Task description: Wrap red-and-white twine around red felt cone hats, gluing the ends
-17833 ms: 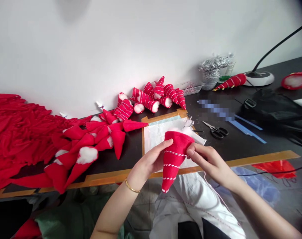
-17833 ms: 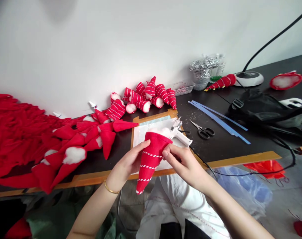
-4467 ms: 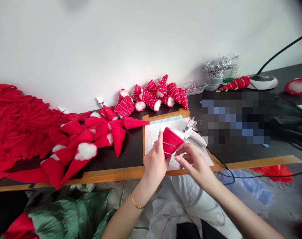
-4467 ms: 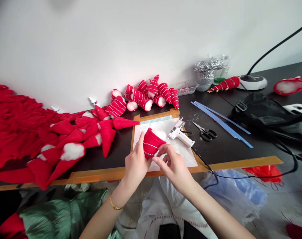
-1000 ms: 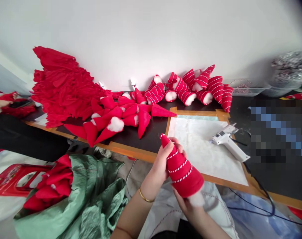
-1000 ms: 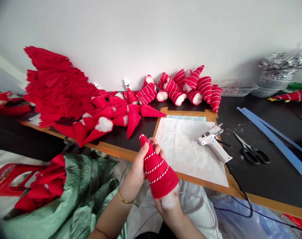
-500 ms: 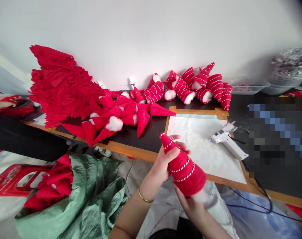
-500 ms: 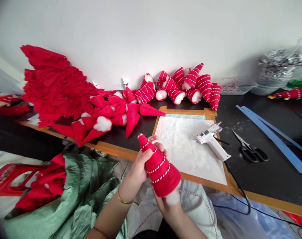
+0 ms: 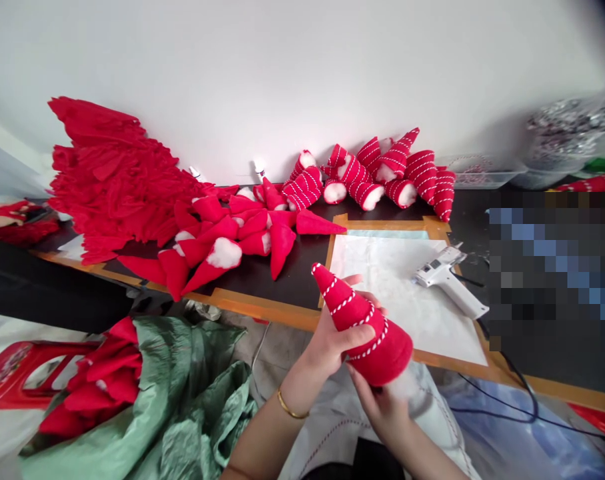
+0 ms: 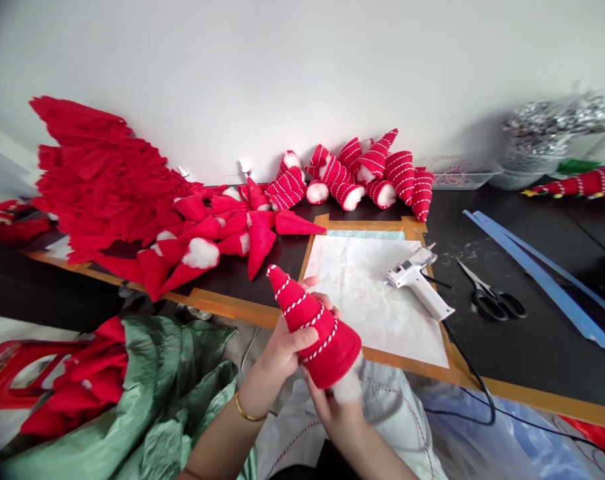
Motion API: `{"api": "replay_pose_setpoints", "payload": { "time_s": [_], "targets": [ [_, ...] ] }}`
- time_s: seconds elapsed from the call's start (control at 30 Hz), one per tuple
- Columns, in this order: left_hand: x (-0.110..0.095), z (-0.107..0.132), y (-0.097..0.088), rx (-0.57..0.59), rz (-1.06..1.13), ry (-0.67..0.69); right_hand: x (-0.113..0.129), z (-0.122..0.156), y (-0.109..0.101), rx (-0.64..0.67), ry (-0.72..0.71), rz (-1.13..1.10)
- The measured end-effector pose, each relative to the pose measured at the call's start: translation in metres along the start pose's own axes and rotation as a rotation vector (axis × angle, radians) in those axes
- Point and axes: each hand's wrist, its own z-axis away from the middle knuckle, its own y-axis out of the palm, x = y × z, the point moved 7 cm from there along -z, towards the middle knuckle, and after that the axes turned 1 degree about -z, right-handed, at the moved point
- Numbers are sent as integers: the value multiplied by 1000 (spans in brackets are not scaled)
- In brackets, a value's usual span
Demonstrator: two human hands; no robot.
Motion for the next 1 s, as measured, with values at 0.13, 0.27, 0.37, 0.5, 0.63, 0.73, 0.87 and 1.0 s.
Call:
{"api": "replay_pose_setpoints", "payload": {
  "time_s": [0.13,0.27,0.37,0.5,0.63,0.73,0.87,1.0],
  "targets": [
    [3,-2,-1,-1,35,39,20,-4,-5,-56,-122,68],
    [-9,-5,-11,-60,185,37,30,-15,-18,-77,-53,18],
    [-21,-10,-23,8,275,-92,34,-30,-40,-144,58,-61],
    [-16,-12,-40,174,211,-381,33,-57,-64,-134,186,-253],
    [8,-6,-38,285,22,-547,33,-79,-72,-15,199,-311],
    [28,2,-20,334,-50,-605,37,-87,-69,43,169,-276],
    [39,1,-11,191,-125,-531,42,-87,-72,-26,98,-206],
    [32,-8,-17,10,-144,-322,57,-82,-69,28,-68,-12]
  ]
}}
